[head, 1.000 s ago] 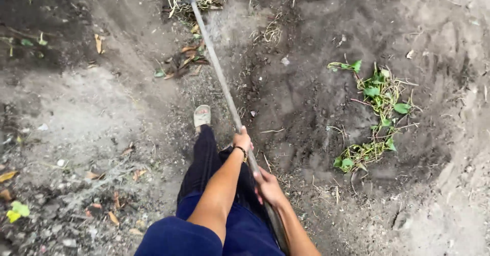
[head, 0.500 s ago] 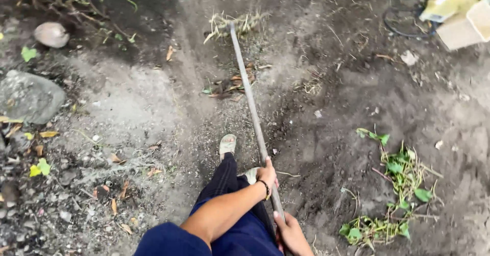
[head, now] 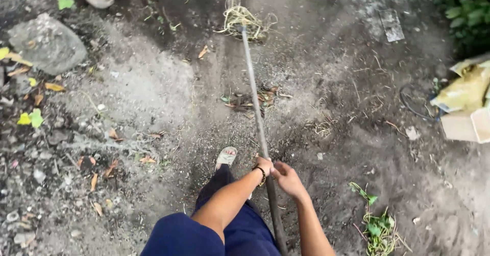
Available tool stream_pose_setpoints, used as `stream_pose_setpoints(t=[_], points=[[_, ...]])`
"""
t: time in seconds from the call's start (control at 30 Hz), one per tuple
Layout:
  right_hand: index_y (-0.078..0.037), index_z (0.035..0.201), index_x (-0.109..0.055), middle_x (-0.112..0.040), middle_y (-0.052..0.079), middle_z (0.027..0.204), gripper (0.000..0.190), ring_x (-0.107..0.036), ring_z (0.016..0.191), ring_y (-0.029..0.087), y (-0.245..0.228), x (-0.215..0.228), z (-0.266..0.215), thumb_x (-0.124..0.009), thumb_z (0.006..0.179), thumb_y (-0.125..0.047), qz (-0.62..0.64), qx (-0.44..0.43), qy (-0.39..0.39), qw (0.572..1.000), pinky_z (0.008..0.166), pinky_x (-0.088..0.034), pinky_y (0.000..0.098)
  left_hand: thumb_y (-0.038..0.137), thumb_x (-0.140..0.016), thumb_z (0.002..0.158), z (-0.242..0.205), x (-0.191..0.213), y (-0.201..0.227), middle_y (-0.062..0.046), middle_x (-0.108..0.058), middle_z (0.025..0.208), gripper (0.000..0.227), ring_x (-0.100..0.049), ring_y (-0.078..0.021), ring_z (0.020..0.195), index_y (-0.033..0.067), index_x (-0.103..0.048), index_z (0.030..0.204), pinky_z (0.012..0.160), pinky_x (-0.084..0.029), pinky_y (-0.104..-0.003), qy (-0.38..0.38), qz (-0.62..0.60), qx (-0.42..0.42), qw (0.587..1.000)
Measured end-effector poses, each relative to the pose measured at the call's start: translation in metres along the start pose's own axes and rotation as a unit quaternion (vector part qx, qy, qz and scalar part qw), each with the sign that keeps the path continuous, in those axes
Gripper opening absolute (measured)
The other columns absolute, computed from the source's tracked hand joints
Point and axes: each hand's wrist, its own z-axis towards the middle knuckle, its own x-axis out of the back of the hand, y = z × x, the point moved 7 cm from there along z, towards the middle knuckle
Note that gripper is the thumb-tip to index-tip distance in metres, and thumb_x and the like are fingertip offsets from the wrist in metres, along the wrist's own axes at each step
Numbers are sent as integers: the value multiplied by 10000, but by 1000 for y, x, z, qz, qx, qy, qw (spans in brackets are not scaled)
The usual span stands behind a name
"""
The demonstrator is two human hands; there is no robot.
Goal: Raking yard debris such as leaves and twigs into a pile using a rake.
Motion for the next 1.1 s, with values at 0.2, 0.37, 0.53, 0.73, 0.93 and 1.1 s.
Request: stream_pose_setpoints(t=[0.2, 0.37, 0.53, 0.73, 0.93, 1.1], points=[[14, 1314, -624, -672, 197, 669, 552, -675, 609, 273, 34, -4, 101, -692, 895, -339, 121, -73, 31, 989, 582, -546, 364, 320, -594, 988, -169, 79, 75, -224, -663, 1265, 492, -620, -321, 1236, -46, -584, 1318, 1064, -479, -435, -58, -41, -9, 997], [-52, 1456, -502, -601, 272, 1338, 616, -601, 1217, 398, 37, -50, 153, -618, 984, -431, 201, -100, 29, 974, 930, -532, 576, 195, -654, 914, -232, 92, 97, -244, -639, 1299, 494, -511, -312, 1326, -90, -572, 1309, 1075, -471, -386, -71, -93, -56, 992], [-12, 1372, -469, -706, 242, 888, 456, -704, 678, 309, 53, -72, 146, -464, 1043, -327, 287, -125, 8, 950, 604, -633, 448, 399, -655, 917, -201, 48, 23, -199, -631, 1314, 552, -580, -310, 1268, -2, -601, 1294, 1000, -534, -470, -138, 32, -81, 987], [-29, 1326, -590, -677, 214, 755, 456, -664, 561, 274, 157, -93, 140, -522, 1009, -349, 233, -130, 51, 962, 487, -597, 427, 282, -558, 992, -145, 30, -61, -379, -409, 1334, 620, -494, -493, 1185, -159, -350, 1374, 858, -525, -600, -357, -68, 40, 931], [-51, 1205, -702, -664, 249, 910, 371, -632, 805, 348, 195, -107, 38, -558, 991, -319, 221, -122, 67, 965, 689, -527, 484, 517, -356, 996, -132, 14, -104, -205, -542, 1365, 643, -502, -351, 1337, 6, -513, 1353, 1054, -465, -513, -156, 145, -20, 977], [27, 1284, -620, -614, 236, 621, 407, -605, 406, 317, 263, -136, -19, -479, 1033, -261, 268, -152, 65, 949, 346, -551, 450, 620, -367, 967, -74, -26, -180, -126, -697, 1260, 682, -565, -298, 1314, 81, -709, 1206, 1095, -445, -470, -21, 202, -53, 978]])
